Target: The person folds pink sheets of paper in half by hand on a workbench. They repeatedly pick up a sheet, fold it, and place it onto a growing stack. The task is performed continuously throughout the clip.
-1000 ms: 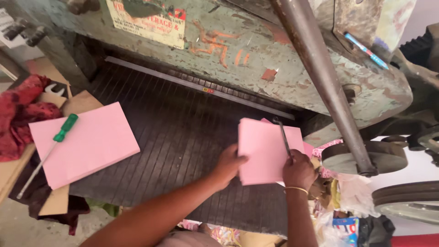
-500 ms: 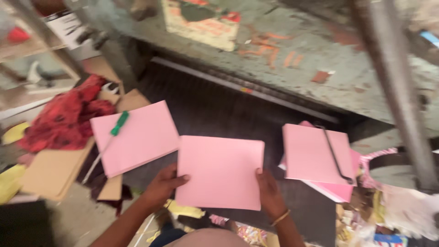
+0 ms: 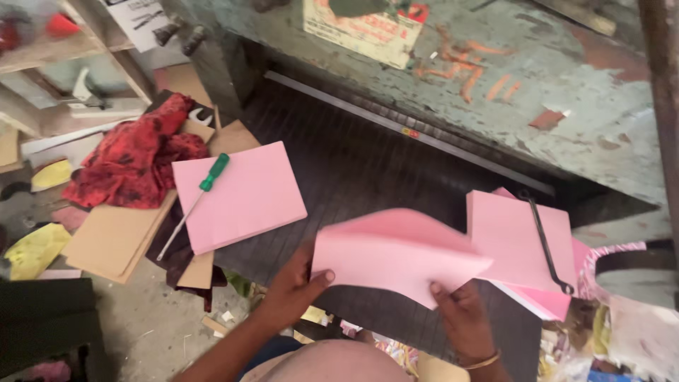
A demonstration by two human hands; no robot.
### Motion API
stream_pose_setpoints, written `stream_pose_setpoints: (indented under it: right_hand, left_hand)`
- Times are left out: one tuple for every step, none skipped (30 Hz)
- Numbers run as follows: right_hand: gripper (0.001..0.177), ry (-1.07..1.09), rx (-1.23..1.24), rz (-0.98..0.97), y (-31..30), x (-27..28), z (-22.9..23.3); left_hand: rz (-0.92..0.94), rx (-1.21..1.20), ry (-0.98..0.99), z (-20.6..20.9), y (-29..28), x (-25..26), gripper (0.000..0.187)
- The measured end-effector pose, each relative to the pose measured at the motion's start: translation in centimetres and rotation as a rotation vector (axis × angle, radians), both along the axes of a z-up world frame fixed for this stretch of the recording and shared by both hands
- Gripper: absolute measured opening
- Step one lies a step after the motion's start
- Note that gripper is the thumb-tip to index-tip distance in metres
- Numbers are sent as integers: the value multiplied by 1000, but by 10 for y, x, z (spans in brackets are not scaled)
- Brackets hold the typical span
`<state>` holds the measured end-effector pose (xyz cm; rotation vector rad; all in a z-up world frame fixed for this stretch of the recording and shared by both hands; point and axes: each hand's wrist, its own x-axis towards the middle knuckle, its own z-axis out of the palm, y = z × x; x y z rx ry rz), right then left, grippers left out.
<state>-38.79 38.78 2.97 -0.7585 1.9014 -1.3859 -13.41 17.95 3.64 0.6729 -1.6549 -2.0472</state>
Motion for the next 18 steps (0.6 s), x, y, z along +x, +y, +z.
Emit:
stream_pose_setpoints:
  right_hand:
    - [37,52,34,1,2,4,-4]
    - [43,-48,-80,-46,3,8,-8]
    - [51,-146,-190,-86,3,10,-12]
    - [60,-242,-300,-126,4,10,-14]
    - [57,-181,-256,-123,5,13,-17]
    - [54,-120,-212,-119,6,14,-18]
    - [51,-52,-181,-115,0,11,-19]
    - [47,-32,-170,-129,-10,9,-20]
    - [43,-12,-160,-146,-22,8,-21]
    - [39,8,-151,-162,-35,8,-23]
    - [43,147,148,-191,-46,9,-25]
    - [47,284,447,-219,-57,11,-27]
    - [51,420,749,-244,-64,12,-27]
    - [45,453,612,-182,-66,12,-25]
    - [40,480,476,-117,-67,14,-24]
    - [36,506,339,-53,-63,16,-20]
    - [37,359,207,-114,-56,16,-15]
    - [39,210,76,-175,-46,12,-7]
  left_hand:
    - [41,-17,52,4,6,-2,84]
    - [35,-78,79,8,9,-3,87]
    - [36,-134,108,9,12,-7,90]
    - [36,-189,138,9,13,-12,93]
    - [51,-240,139,7,13,-12,90]
    - [65,-291,139,3,8,-16,87]
    - [78,-355,148,-1,-3,-23,84]
    - [82,-348,12,-5,-12,-30,75]
    - [83,-342,-125,-10,-21,-40,67]
    - [83,-335,-262,-15,-26,-47,60]
    - [82,-444,-454,-20,-24,-56,54]
    - [81,-553,-646,-24,-20,-68,50]
    - [82,-659,-840,-27,-16,-76,47]
    - [41,-707,-765,-27,-14,-82,43]
    - [1,-750,-695,-26,-10,-83,40]
    - [-39,-792,-624,-24,-8,-82,36]
    - [32,-616,-546,-19,-11,-77,38]
    - [103,-441,-466,-13,-16,-65,41]
